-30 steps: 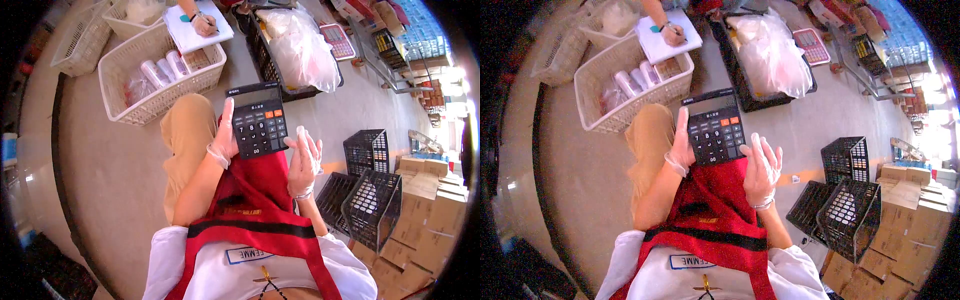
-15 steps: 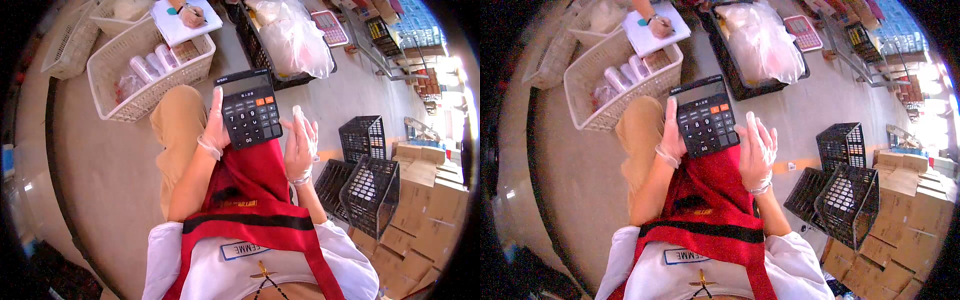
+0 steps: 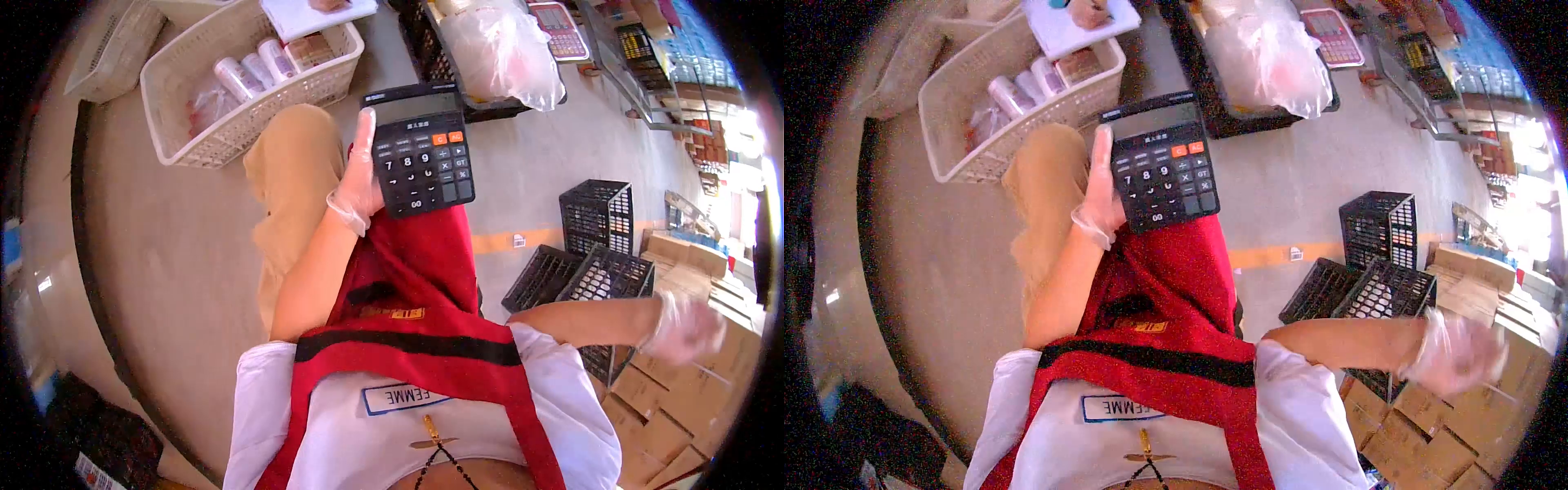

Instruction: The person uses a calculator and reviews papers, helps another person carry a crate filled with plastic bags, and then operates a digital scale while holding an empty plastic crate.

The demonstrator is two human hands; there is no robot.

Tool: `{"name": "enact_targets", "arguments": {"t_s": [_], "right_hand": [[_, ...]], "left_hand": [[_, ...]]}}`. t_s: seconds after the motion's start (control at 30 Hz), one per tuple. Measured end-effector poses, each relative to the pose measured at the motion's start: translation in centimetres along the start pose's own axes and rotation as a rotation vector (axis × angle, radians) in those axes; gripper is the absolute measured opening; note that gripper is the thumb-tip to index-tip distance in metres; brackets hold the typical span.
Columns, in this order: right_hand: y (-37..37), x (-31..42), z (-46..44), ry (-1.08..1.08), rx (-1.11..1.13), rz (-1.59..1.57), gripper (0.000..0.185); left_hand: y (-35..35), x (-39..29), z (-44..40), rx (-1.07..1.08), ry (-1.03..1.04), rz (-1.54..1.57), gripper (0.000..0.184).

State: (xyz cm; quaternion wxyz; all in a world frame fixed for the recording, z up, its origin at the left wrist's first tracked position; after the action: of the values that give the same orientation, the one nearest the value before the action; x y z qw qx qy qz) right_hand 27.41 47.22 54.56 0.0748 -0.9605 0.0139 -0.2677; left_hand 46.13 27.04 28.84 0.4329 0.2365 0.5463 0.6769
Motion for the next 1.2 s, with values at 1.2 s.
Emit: {"name": "enact_targets", "arguments": {"t_s": [1.2], "right_hand": [[14.4, 3.7, 13.9, -0.308, 0.926, 0.231, 0.031]], "left_hand": [[0.1, 0.1, -0.2, 0.057, -0.043, 0.063, 0.068]]}}
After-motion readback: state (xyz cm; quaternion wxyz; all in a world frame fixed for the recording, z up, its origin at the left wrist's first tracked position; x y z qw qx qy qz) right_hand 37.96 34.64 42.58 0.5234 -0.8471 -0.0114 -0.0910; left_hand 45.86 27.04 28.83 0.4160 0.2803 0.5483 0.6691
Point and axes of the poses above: each hand's wrist, its own z-axis away from the middle knuckle, its own y-axis out of the palm, x = y × z, the point moved 8 cm from there along -z, towards the middle knuckle
